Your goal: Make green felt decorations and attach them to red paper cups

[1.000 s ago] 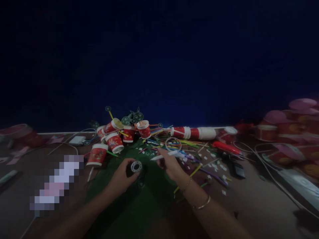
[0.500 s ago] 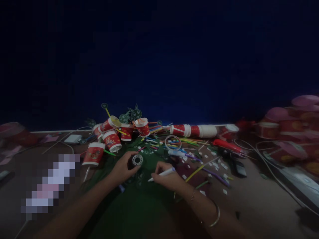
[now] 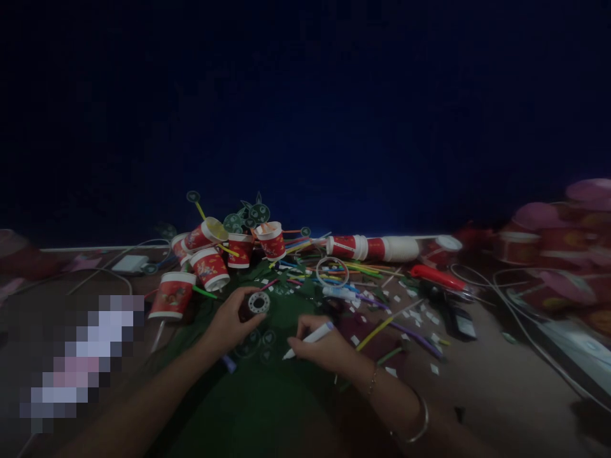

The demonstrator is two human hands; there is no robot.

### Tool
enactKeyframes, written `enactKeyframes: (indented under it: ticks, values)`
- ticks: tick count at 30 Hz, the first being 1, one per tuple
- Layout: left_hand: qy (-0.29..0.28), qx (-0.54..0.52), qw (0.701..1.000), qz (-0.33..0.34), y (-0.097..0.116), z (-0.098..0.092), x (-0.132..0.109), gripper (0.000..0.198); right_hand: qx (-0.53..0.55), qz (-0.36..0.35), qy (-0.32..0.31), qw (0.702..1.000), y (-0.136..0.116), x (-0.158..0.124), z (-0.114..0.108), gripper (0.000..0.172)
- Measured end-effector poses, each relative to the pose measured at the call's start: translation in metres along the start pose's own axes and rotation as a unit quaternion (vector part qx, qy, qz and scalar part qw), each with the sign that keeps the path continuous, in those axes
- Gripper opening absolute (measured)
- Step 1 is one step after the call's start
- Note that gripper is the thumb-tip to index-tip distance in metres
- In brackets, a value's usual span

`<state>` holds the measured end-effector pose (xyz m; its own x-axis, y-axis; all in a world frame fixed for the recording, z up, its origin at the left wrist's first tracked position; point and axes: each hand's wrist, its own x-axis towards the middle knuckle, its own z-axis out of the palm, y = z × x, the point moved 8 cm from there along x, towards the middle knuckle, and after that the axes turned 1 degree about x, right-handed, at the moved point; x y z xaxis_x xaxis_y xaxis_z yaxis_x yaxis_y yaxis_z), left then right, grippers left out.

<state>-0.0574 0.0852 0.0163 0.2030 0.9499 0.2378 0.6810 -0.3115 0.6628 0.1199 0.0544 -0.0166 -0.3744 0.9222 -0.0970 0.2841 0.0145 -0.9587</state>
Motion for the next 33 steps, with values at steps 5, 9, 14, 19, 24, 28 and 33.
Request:
enactKeyframes:
  ticks: [5,9,14,19,24,28,33]
  values:
    - [0.005,-0.014,1.0,-0.017,-0.0029,-0.0007,-0.0003,0.039,-0.01,0.002,-0.003,1.0,0.0024,0.001,0.0021,0.02]
    - [0.006,-0.027,0.999,-0.033,-0.0071,-0.0004,0.0,0.039,-0.017,-0.003,0.003,1.0,0.0012,0.0005,0.002,0.02]
    - [0.011,-0.037,0.999,-0.037,-0.0074,-0.0013,-0.0001,0.037,-0.016,-0.008,0.006,1.0,-0.0022,-0.0002,0.0011,0.02]
    - [0.015,-0.041,0.998,-0.037,-0.0071,-0.0017,-0.0003,0.038,-0.021,-0.01,0.017,1.0,-0.0018,0.0012,0.0003,0.02]
    - [0.008,-0.056,0.998,-0.042,-0.0081,-0.0002,-0.0006,0.037,-0.023,-0.016,0.032,0.999,-0.0007,0.0033,-0.0014,0.02]
    - [0.009,-0.051,0.998,-0.043,-0.007,-0.0011,-0.0004,0.038,-0.026,-0.016,0.048,0.998,-0.0009,0.0047,-0.0034,0.02]
    - [0.009,-0.048,0.998,-0.047,-0.0056,-0.0018,-0.0001,0.037,-0.033,-0.021,0.082,0.996,-0.0033,0.0065,-0.0074,0.021]
